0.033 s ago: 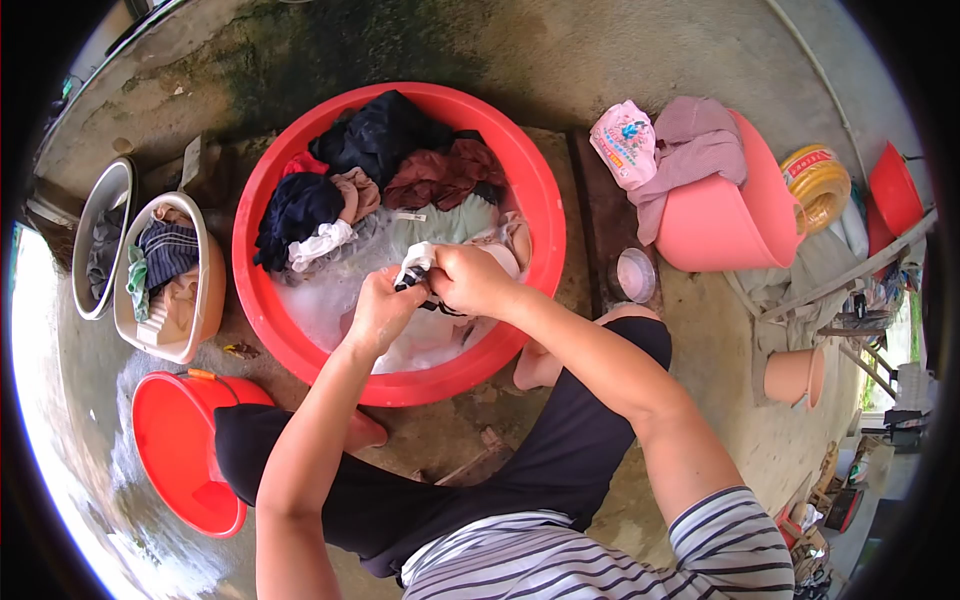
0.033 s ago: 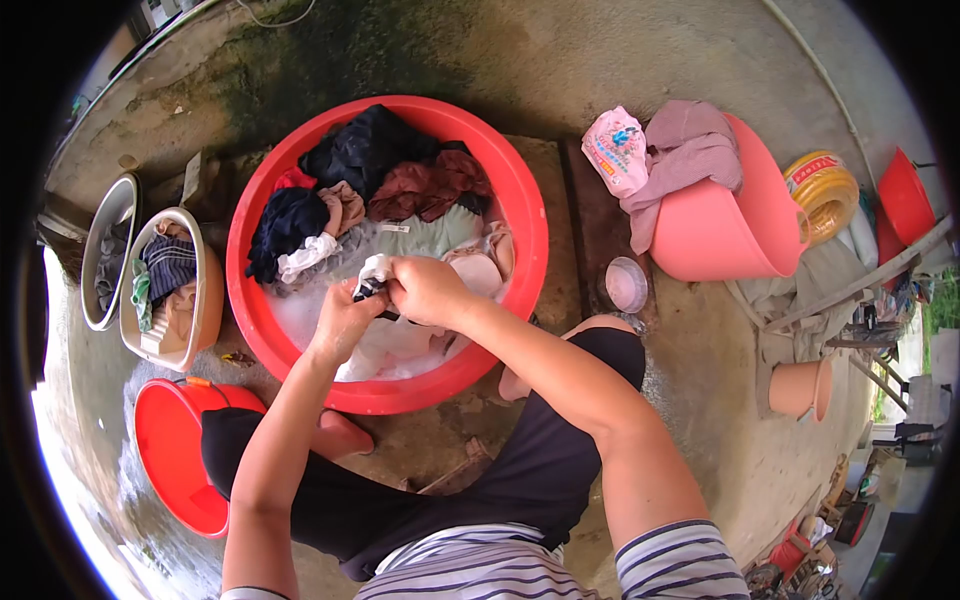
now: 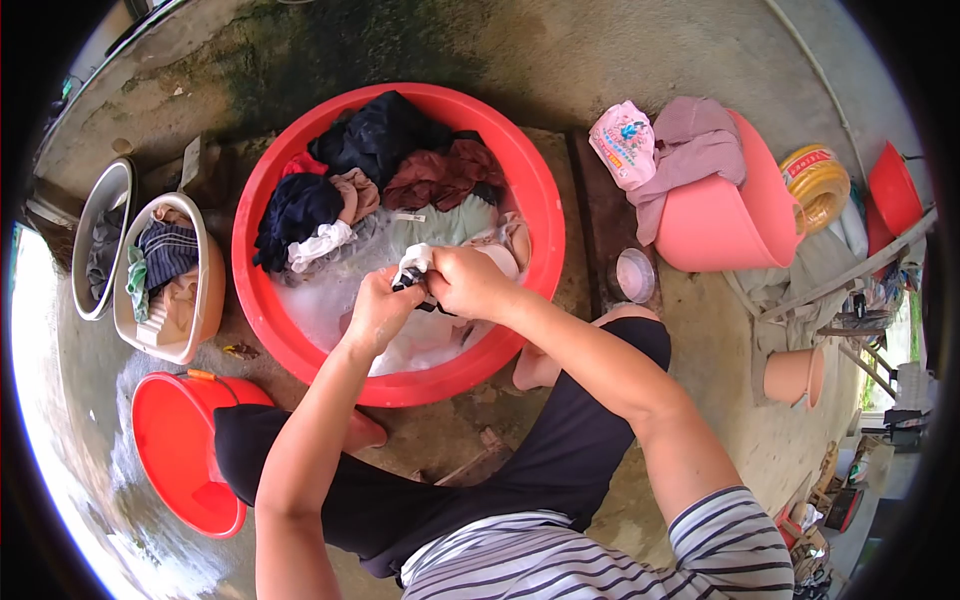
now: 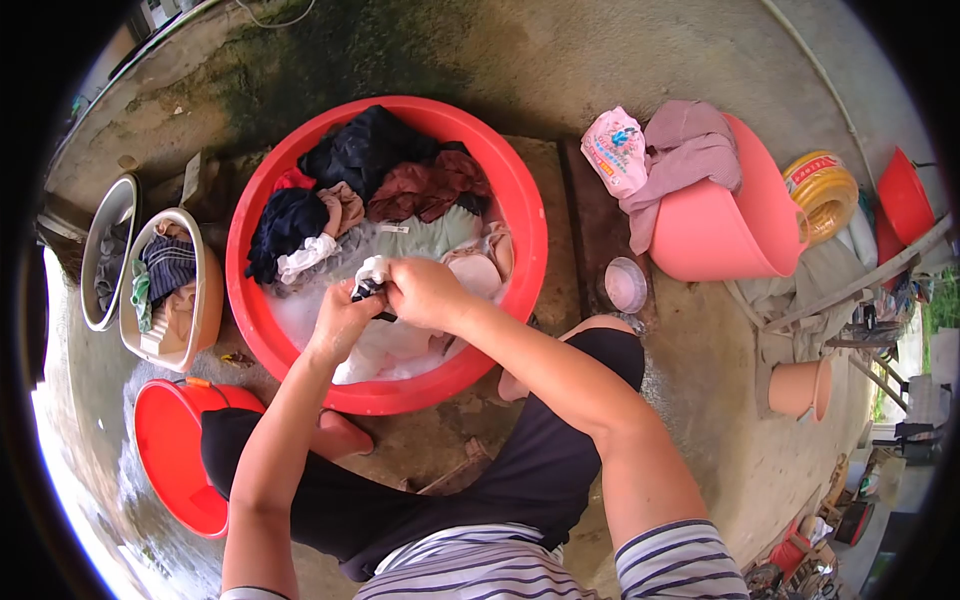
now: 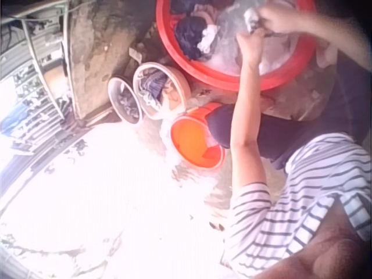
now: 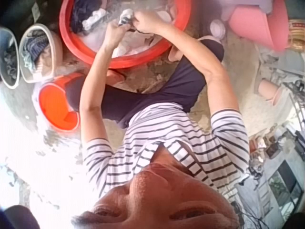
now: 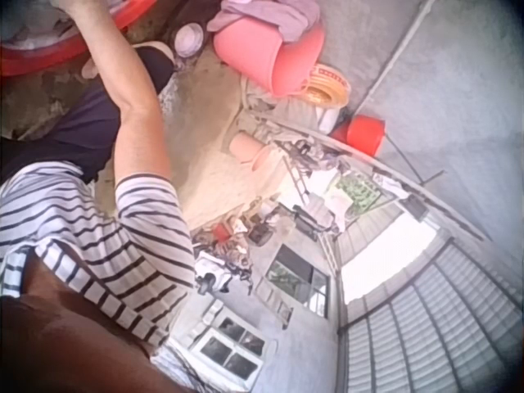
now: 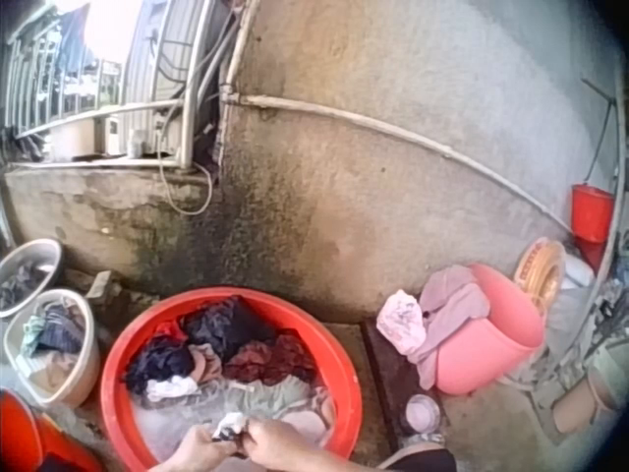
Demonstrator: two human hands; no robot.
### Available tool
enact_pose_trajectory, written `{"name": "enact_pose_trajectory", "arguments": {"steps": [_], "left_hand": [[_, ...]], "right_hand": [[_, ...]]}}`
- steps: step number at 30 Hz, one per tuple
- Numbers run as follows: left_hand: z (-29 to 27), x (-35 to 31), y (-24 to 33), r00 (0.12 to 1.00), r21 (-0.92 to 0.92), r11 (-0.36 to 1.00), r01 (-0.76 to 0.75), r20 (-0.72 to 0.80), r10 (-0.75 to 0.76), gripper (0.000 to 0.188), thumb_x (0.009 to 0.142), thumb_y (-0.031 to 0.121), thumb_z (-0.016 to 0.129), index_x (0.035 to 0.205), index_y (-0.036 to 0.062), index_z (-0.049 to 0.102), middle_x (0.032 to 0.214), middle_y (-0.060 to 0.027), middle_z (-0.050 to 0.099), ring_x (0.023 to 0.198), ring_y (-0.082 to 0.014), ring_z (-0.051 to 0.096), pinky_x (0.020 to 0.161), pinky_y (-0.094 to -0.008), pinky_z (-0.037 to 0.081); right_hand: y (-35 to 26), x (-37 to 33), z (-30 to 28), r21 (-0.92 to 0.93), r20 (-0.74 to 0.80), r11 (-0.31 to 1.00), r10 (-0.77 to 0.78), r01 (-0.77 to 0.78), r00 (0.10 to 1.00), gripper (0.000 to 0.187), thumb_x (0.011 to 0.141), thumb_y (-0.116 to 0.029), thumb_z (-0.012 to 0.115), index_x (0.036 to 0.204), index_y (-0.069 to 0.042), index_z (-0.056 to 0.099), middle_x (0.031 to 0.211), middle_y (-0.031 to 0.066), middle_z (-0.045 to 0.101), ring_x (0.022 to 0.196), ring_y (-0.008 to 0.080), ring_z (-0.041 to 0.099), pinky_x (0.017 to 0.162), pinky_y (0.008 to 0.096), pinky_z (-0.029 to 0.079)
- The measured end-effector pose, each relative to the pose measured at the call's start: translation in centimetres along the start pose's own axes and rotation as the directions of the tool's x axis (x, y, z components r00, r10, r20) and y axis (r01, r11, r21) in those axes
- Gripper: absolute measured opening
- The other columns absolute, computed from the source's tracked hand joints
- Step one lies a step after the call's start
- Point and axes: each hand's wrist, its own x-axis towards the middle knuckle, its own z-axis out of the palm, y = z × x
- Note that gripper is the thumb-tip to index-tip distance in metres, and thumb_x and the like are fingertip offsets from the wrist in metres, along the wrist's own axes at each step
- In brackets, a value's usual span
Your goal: The person washes a garment in a tub of soapy water, scrubbing, rubbing, and turning different sections of the fabric by hand.
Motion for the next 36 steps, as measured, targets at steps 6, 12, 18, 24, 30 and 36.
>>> {"name": "enact_pose_trajectory", "arguments": {"steps": [6, 12, 18, 24, 30, 36], "left_hand": [[0.1, -0.3, 0.3, 0.999, 0.022, 0.999, 0.025, -0.027, -0.025, 0.011, 0.067, 0.001, 0.053, 0.077, 0.0004, 0.057, 0.067, 0.0022, 0.053, 0.06, -0.0055, 0.045, 0.053, -0.0208, 0.036], [-0.2, -0.1, 0.0, 0.998, -0.115, 0.993, 0.02, -0.049, -0.026, 0.01, 0.067, 0.0, 0.052, 0.075, 0.0004, 0.057, 0.066, 0.0026, 0.053, 0.059, -0.005, 0.045, 0.054, -0.0202, 0.037], [0.2, 0.2, 0.1, 1.0, -0.098, 0.995, 0.007, -0.023, -0.009, 0.01, 0.068, 0.0, 0.051, 0.075, 0.001, 0.058, 0.067, 0.0025, 0.053, 0.061, -0.0052, 0.047, 0.056, -0.0198, 0.038], [0.4, -0.3, -0.4, 0.999, -0.038, 0.999, -0.02, -0.031, 0.019, 0.01, 0.069, -0.001, 0.051, 0.076, 0.0015, 0.058, 0.065, 0.0032, 0.053, 0.059, -0.0049, 0.046, 0.054, -0.0201, 0.038], [0.2, -0.4, -0.3, 0.999, -0.025, 1.0, -0.02, -0.035, 0.019, 0.01, 0.069, 0.0, 0.051, 0.077, 0.0011, 0.058, 0.069, 0.0017, 0.054, 0.063, -0.0058, 0.048, 0.056, -0.0204, 0.039], [-0.2, 0.2, -1.0, 0.998, -0.061, 0.997, -0.042, -0.055, 0.038, 0.008, 0.07, 0.001, 0.053, 0.075, 0.0012, 0.058, 0.066, 0.0038, 0.052, 0.06, -0.0041, 0.045, 0.054, -0.0199, 0.036]], "right_hand": [[0.4, -0.2, 0.3, -0.049, 0.03, 0.999, 0.005, -0.004, 1.0, 0.013, 0.071, -0.01, 0.047, 0.08, -0.004, 0.054, 0.074, 0.017, 0.057, 0.07, 0.0359, 0.054, 0.06, 0.0429, 0.042], [-0.5, -0.5, 0.2, -0.063, 0.025, 0.996, -0.06, 0.061, 0.998, 0.015, 0.07, -0.011, 0.048, 0.082, -0.005, 0.055, 0.075, 0.0169, 0.057, 0.072, 0.0353, 0.054, 0.062, 0.0426, 0.043], [1.1, -0.5, 0.8, -0.029, -0.031, 0.999, -0.04, 0.039, 0.999, 0.015, 0.07, -0.011, 0.048, 0.083, -0.007, 0.055, 0.075, 0.0162, 0.057, 0.071, 0.0353, 0.054, 0.061, 0.0427, 0.043], [-0.2, -0.2, 0.1, 0.019, -0.027, 1.0, -0.016, 0.016, 1.0, 0.015, 0.071, -0.01, 0.047, 0.083, -0.007, 0.055, 0.074, 0.0162, 0.057, 0.07, 0.0357, 0.054, 0.061, 0.0427, 0.042], [-0.1, -0.6, 0.1, 0.037, 0.023, 0.999, -0.021, 0.021, 1.0, 0.019, 0.07, -0.004, 0.045, 0.087, -0.007, 0.053, 0.079, 0.0144, 0.056, 0.074, 0.0329, 0.054, 0.062, 0.038, 0.042], [-0.5, -0.7, 0.2, -0.028, -0.008, 0.999, -0.044, 0.044, 0.999, 0.013, 0.071, -0.008, 0.047, 0.082, -0.004, 0.053, 0.076, 0.0162, 0.056, 0.071, 0.0348, 0.054, 0.061, 0.041, 0.042]]}}
